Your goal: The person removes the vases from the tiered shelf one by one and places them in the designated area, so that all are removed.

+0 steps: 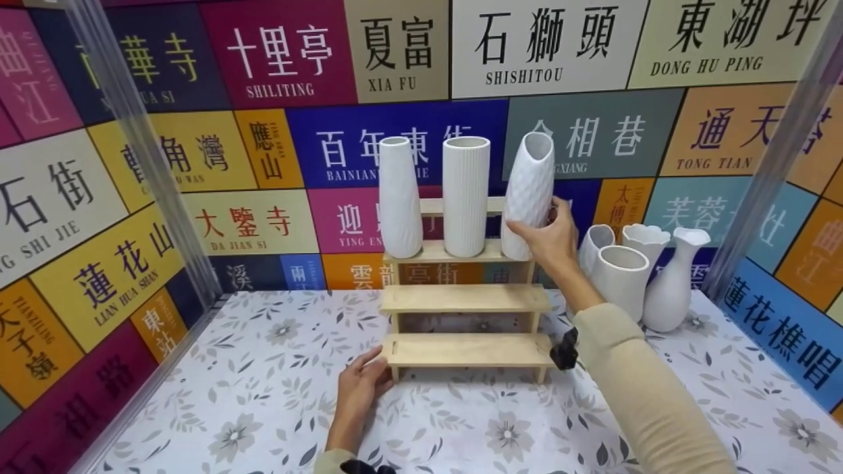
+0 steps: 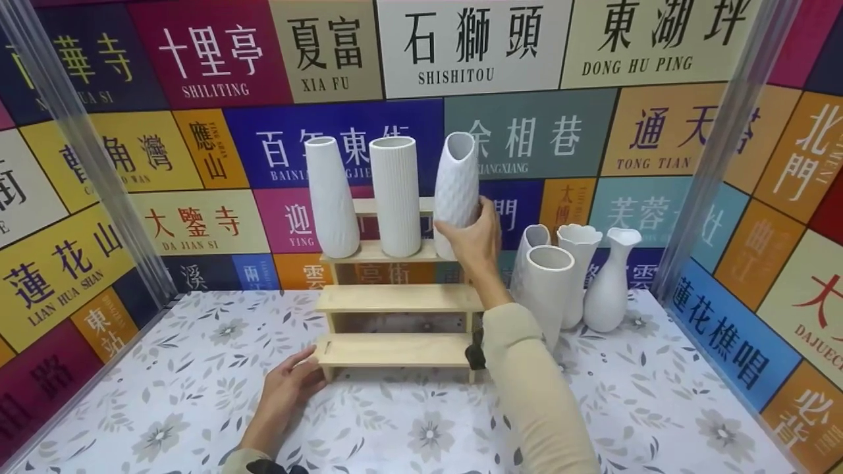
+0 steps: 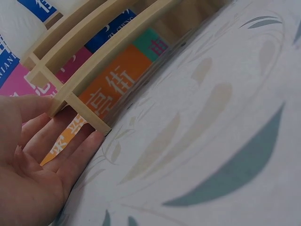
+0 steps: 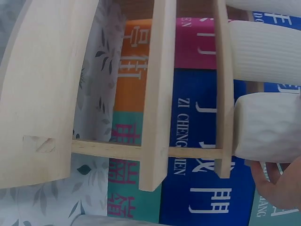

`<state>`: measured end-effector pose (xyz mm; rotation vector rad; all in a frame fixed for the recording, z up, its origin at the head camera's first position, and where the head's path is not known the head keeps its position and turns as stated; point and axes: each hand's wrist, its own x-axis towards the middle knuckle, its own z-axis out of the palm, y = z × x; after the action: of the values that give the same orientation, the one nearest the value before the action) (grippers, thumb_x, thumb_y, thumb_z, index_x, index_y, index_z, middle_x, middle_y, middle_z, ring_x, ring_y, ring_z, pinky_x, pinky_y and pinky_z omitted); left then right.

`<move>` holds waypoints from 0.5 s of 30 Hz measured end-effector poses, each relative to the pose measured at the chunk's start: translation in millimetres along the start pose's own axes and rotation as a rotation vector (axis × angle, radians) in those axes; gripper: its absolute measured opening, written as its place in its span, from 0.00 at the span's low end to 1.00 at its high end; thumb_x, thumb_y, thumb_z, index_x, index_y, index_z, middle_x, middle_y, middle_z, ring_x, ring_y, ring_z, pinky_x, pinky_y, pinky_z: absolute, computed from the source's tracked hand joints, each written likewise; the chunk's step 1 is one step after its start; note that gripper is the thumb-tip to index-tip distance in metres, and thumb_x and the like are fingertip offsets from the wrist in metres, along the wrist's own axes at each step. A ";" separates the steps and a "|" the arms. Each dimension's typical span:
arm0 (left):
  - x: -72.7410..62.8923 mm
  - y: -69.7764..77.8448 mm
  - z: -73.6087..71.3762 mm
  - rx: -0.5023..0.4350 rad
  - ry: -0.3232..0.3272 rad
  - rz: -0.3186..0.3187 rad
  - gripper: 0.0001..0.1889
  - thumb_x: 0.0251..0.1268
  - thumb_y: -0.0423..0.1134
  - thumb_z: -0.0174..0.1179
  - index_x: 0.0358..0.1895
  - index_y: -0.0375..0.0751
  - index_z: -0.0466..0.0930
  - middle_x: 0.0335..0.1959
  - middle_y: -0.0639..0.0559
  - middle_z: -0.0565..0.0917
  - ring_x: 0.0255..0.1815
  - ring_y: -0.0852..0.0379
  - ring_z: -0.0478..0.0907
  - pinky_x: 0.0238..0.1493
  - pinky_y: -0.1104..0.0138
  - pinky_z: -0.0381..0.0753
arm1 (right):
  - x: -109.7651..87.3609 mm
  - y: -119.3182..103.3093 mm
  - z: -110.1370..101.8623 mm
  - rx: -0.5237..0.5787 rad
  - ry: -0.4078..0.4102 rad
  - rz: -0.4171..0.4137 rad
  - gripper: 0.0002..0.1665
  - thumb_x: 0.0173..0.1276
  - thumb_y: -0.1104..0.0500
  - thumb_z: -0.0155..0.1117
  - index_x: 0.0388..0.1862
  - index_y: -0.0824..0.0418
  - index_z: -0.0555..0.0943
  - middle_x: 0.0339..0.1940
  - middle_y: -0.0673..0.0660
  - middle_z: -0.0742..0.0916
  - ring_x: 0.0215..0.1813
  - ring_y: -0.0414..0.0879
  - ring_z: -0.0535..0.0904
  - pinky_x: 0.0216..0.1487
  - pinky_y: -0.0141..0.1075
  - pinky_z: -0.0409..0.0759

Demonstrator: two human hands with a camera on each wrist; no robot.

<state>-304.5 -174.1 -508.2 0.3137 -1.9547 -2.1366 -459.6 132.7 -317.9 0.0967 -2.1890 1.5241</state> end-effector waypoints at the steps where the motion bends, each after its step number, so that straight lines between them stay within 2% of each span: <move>1: -0.5 0.3 0.0 -0.003 -0.004 0.000 0.25 0.72 0.40 0.60 0.68 0.33 0.73 0.60 0.31 0.81 0.52 0.50 0.85 0.49 0.61 0.89 | -2.4 -3.0 -3.3 0.025 0.005 0.018 0.53 0.57 0.49 0.78 0.75 0.61 0.61 0.68 0.65 0.77 0.68 0.55 0.74 0.71 0.47 0.75; 6: -1.5 1.3 0.4 -0.003 -0.005 0.009 0.25 0.73 0.40 0.59 0.68 0.32 0.73 0.60 0.31 0.82 0.53 0.48 0.85 0.49 0.61 0.89 | -21.3 -20.7 -21.3 0.200 -0.008 0.116 0.52 0.59 0.49 0.76 0.76 0.61 0.59 0.67 0.64 0.76 0.64 0.52 0.75 0.67 0.43 0.78; 9: -1.3 1.3 1.0 -0.004 -0.002 0.010 0.25 0.73 0.39 0.59 0.68 0.32 0.72 0.58 0.31 0.83 0.52 0.48 0.86 0.48 0.61 0.89 | -33.9 -26.2 -31.2 0.253 -0.019 0.100 0.51 0.59 0.51 0.76 0.76 0.61 0.59 0.64 0.62 0.76 0.61 0.50 0.75 0.64 0.41 0.79; 12: -1.0 0.9 1.6 -0.004 0.002 0.004 0.25 0.73 0.39 0.59 0.68 0.32 0.72 0.56 0.32 0.84 0.51 0.48 0.86 0.48 0.62 0.89 | -45.8 -26.6 -41.9 0.231 -0.019 0.055 0.52 0.58 0.53 0.77 0.75 0.60 0.60 0.61 0.61 0.76 0.58 0.48 0.75 0.62 0.40 0.80; 15: -0.7 0.4 1.8 -0.009 0.004 0.004 0.25 0.73 0.39 0.59 0.68 0.31 0.72 0.56 0.32 0.84 0.51 0.49 0.86 0.48 0.62 0.89 | -58.2 -23.8 -53.2 0.178 -0.023 0.044 0.53 0.57 0.52 0.79 0.76 0.59 0.59 0.62 0.61 0.76 0.58 0.48 0.74 0.62 0.41 0.81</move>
<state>-304.4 -172.2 -507.6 0.3115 -1.9412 -2.1407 -382.7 159.7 -306.6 0.1243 -2.0823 1.7483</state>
